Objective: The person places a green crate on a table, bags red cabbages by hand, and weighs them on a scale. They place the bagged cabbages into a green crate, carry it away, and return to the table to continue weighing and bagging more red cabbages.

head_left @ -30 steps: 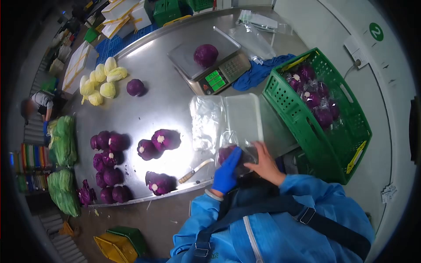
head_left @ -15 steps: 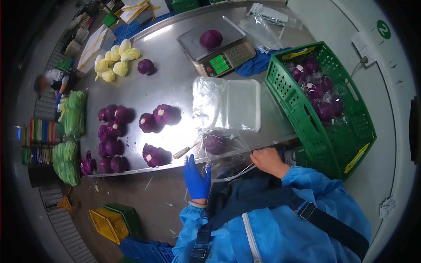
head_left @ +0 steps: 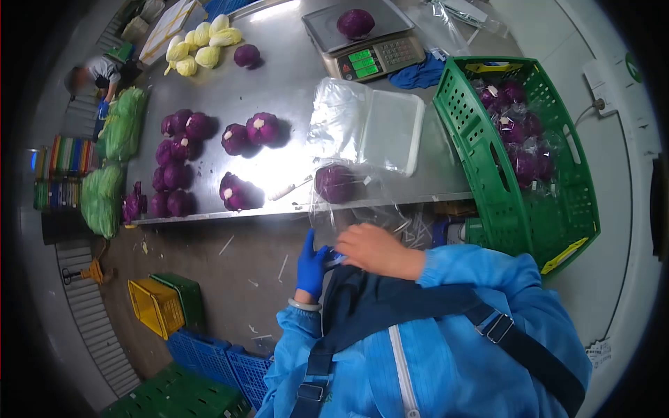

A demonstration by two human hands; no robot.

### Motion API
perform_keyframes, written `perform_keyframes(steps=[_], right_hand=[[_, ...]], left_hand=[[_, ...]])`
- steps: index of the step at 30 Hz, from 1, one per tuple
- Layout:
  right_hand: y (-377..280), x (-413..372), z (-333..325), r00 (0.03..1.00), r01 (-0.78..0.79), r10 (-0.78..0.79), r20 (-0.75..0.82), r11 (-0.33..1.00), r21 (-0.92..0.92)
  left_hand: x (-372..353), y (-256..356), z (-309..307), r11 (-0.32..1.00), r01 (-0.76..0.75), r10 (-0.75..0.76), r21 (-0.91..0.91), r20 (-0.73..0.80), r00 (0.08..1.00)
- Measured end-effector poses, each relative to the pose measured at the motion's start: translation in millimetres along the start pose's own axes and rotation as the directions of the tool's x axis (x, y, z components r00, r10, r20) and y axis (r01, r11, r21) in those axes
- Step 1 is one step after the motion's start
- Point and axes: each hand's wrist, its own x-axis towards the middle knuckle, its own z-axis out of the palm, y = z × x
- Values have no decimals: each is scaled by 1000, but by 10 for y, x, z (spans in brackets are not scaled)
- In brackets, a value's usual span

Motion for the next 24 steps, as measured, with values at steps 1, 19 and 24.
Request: perform_keyframes(steps=[1,19,24], right_hand=[[-9,116,217,998,11,-11,58,1000,0],[55,152,582,969,232,-227,95,972,-39],[260,-298,91,946,228,-231,229,973,40]], left_hand=[[-18,43,18,1000,18,-18,-9,-9,1000],[131,-527,-298,991,-92,109,-98,192,975],[-27,-180,-161,991,-82,78,101,45,996]])
